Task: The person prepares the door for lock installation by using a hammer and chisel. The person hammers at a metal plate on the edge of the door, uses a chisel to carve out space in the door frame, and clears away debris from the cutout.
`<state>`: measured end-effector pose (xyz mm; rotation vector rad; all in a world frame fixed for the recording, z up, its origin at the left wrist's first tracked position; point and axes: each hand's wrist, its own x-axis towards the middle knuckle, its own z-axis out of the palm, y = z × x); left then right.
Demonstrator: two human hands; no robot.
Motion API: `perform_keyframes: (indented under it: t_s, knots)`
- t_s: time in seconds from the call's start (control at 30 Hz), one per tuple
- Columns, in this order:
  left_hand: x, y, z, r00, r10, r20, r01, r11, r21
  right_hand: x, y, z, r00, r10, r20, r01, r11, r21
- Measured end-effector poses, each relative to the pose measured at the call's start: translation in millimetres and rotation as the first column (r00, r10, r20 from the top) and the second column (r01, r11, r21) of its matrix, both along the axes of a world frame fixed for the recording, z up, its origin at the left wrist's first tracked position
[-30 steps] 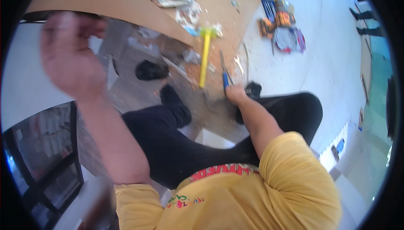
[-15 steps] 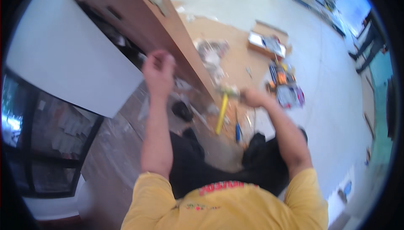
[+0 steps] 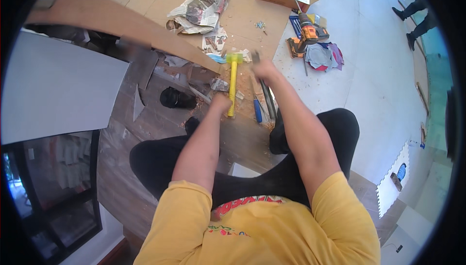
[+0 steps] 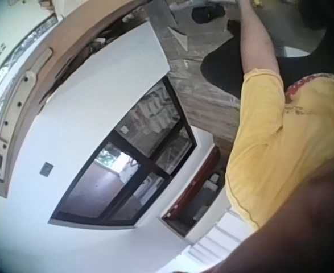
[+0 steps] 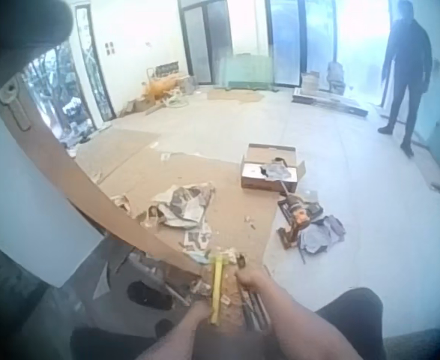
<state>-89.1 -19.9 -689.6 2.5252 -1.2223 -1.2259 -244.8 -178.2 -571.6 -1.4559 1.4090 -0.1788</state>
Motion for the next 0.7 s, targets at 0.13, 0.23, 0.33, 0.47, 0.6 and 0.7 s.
perform_keyframes:
  t_s: [0.13, 0.23, 0.33, 0.47, 0.6, 0.7]
  knots:
    - [-36, 13, -24, 0.959, 0.088, -0.269, -0.017, 0.966, 0.257, -57, -27, -111, 0.934, 0.265, -0.240, -0.214, 0.952, 0.220]
    - [-14, 1, -17, 0.948, 0.110, -0.300, -0.040, 0.972, 0.231, -16, -38, -21, 0.972, 0.232, -0.032, -0.224, 0.962, 0.158]
    - [-7, -31, 22, 0.950, -0.005, -0.312, -0.010, 0.999, -0.047, 5, -17, 58, 0.905, -0.050, 0.422, 0.062, 0.998, -0.016]
    - [14, -50, 185, 0.953, -0.285, -0.099, 0.278, 0.957, -0.078, 27, 8, 50, 0.936, -0.105, 0.335, 0.227, 0.909, -0.349]
    - [36, 12, 382, 0.966, -0.215, -0.141, 0.111, 0.845, -0.523, 24, 43, 207, 0.622, 0.003, 0.783, 0.227, 0.956, -0.184]
    - [46, 54, 430, 0.898, -0.077, -0.432, -0.332, 0.526, -0.783, 22, 62, 297, 0.512, 0.427, 0.746, 0.283, 0.736, -0.615]
